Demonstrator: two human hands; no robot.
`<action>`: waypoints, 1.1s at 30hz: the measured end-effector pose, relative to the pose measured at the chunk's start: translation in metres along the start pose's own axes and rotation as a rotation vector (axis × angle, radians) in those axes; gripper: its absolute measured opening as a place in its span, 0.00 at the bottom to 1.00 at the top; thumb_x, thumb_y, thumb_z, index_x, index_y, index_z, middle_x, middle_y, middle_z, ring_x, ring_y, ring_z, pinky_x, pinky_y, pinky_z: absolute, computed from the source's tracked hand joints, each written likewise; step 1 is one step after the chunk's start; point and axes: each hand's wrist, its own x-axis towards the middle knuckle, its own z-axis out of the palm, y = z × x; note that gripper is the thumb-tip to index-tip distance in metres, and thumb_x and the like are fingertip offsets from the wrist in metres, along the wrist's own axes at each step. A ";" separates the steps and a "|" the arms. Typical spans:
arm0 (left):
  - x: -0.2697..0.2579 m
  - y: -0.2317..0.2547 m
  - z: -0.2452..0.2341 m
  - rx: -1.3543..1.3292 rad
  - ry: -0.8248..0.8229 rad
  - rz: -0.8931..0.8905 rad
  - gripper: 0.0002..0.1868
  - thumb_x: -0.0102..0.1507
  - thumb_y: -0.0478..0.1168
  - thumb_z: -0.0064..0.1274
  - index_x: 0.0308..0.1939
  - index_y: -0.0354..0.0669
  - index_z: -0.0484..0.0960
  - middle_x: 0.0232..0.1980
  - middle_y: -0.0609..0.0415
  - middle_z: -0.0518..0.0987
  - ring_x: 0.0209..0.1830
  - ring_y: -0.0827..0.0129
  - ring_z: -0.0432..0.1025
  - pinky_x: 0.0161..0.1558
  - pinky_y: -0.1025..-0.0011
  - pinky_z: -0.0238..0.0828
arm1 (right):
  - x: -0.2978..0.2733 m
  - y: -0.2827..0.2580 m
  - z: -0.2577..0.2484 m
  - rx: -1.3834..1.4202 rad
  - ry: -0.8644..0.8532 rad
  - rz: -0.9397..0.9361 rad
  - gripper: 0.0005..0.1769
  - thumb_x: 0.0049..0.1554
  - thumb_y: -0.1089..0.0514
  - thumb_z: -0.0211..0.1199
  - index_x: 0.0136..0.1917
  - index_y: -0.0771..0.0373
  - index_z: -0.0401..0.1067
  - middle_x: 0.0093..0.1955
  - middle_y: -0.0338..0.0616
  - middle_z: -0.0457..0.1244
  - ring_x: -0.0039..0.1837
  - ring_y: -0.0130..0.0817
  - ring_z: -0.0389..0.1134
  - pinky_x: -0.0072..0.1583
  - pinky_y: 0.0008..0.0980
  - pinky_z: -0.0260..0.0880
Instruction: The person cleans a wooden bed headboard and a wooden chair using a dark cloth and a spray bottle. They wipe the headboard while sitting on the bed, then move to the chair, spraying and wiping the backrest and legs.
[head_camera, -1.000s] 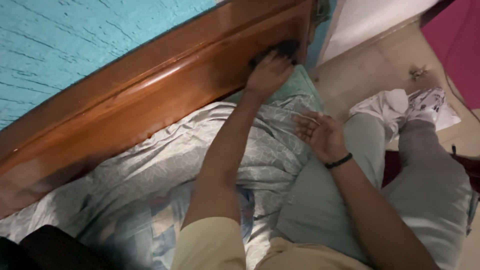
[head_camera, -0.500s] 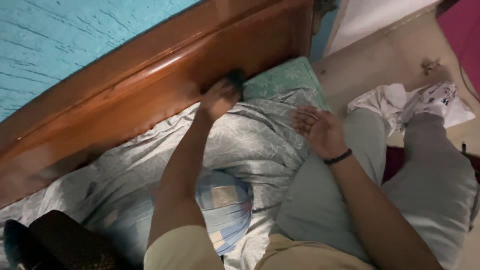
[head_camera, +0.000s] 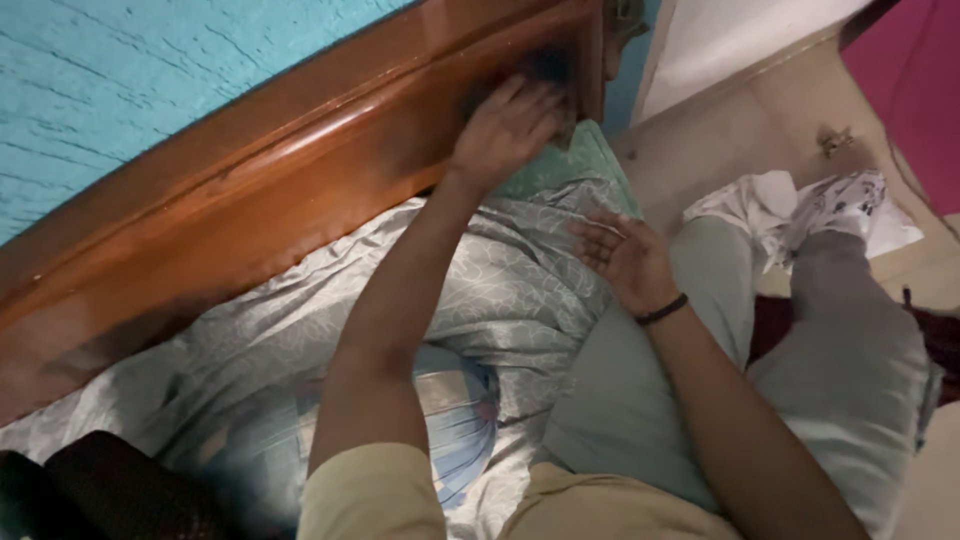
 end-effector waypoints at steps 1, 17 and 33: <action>0.008 0.000 -0.008 -0.006 0.034 0.004 0.12 0.64 0.38 0.54 0.51 0.42 0.81 0.60 0.46 0.82 0.63 0.57 0.73 0.69 0.54 0.62 | -0.001 0.001 0.000 0.009 -0.001 -0.001 0.29 0.63 0.41 0.54 0.66 0.64 0.69 0.65 0.56 0.67 0.60 0.44 0.69 0.66 0.42 0.68; 0.018 0.010 0.002 0.041 0.038 -0.065 0.16 0.61 0.36 0.54 0.53 0.43 0.85 0.41 0.47 0.79 0.50 0.57 0.74 0.69 0.58 0.65 | 0.000 0.004 -0.008 0.014 0.059 0.005 0.28 0.62 0.42 0.53 0.65 0.64 0.69 0.64 0.55 0.67 0.61 0.44 0.70 0.67 0.45 0.68; 0.000 0.021 -0.015 0.001 0.169 -0.206 0.08 0.56 0.34 0.55 0.40 0.42 0.81 0.42 0.46 0.81 0.49 0.55 0.77 0.63 0.58 0.69 | 0.000 -0.004 0.001 0.003 0.025 -0.009 0.30 0.62 0.41 0.55 0.67 0.65 0.69 0.63 0.56 0.67 0.58 0.44 0.69 0.63 0.42 0.68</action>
